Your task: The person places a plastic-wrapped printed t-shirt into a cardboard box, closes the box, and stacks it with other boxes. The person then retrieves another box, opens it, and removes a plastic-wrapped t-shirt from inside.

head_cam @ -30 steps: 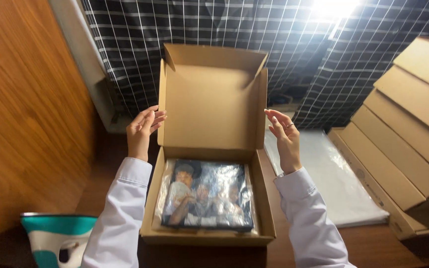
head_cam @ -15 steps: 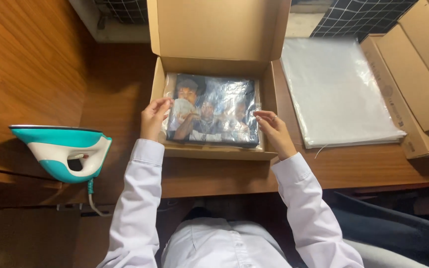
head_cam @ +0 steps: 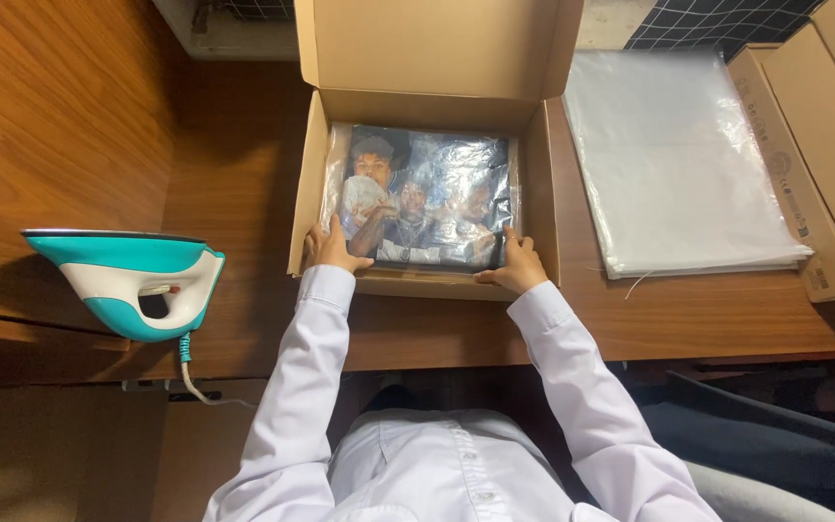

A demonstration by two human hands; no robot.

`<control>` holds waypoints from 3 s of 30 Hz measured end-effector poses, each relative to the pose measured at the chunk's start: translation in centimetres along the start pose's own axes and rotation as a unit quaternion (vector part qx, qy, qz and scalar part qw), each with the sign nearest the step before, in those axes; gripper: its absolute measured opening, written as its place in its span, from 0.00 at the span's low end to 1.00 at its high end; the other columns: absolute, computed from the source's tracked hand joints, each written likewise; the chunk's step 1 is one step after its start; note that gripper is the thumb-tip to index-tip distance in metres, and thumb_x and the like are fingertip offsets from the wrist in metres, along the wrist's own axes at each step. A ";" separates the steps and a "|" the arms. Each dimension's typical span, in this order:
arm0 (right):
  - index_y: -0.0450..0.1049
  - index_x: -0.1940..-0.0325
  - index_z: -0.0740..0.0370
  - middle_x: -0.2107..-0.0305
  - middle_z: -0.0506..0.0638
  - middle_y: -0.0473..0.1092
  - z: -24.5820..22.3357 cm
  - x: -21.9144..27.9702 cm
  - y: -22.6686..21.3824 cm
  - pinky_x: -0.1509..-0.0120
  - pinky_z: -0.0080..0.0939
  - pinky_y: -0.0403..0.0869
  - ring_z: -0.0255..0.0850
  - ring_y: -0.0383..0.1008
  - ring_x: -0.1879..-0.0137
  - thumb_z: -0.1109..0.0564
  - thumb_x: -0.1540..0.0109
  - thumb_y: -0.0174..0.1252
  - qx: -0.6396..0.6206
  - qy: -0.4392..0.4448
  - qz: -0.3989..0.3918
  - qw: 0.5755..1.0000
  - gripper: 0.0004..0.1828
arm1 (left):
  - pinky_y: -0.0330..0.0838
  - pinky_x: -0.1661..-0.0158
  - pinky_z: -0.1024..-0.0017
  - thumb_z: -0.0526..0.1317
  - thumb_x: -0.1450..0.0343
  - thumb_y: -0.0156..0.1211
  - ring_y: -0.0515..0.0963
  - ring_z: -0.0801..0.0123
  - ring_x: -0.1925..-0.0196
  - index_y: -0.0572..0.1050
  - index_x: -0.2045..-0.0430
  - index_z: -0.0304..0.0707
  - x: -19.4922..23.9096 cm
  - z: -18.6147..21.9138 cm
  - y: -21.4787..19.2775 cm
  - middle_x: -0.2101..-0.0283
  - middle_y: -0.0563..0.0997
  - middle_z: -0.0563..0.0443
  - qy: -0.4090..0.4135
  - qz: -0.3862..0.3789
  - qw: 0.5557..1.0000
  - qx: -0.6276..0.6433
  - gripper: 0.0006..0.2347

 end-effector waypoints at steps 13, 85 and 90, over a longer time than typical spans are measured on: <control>0.50 0.43 0.65 0.55 0.64 0.63 -1.5 0.1 -2.5 0.42 0.53 0.63 0.57 0.63 0.46 0.58 0.56 0.67 -0.064 -0.023 0.128 0.989 0.43 | 0.63 0.51 0.58 0.54 0.50 0.69 0.69 0.50 0.48 0.68 0.61 0.28 1.6 1.4 -2.5 0.55 0.72 0.36 0.001 -0.060 0.995 0.080 0.32; 0.73 0.63 0.50 0.77 0.41 0.63 -16.7 11.4 2.1 0.68 0.29 0.70 0.35 0.67 0.70 0.57 0.47 0.58 -0.038 -0.598 0.280 0.750 0.09 | 0.76 0.71 0.73 0.45 0.34 0.56 0.77 0.68 0.76 0.73 0.70 0.36 13.1 -4.6 -5.1 0.77 0.77 0.43 0.116 0.135 0.728 0.662 0.11; 0.74 0.66 0.54 0.73 0.45 0.60 -18.7 12.1 2.9 0.66 0.32 0.69 0.37 0.66 0.68 0.60 0.47 0.58 -0.030 -0.646 0.297 0.702 0.06 | 0.77 0.73 0.71 0.43 0.35 0.57 0.77 0.66 0.78 0.74 0.72 0.35 13.4 -4.6 -5.2 0.79 0.76 0.42 0.109 0.149 0.724 0.665 0.10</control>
Point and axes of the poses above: each hand's wrist, its own x-axis away from the middle knuckle, its own y-axis out of the palm, z = x × y, the point moved 1 cm from there along -x, towards the middle knuckle
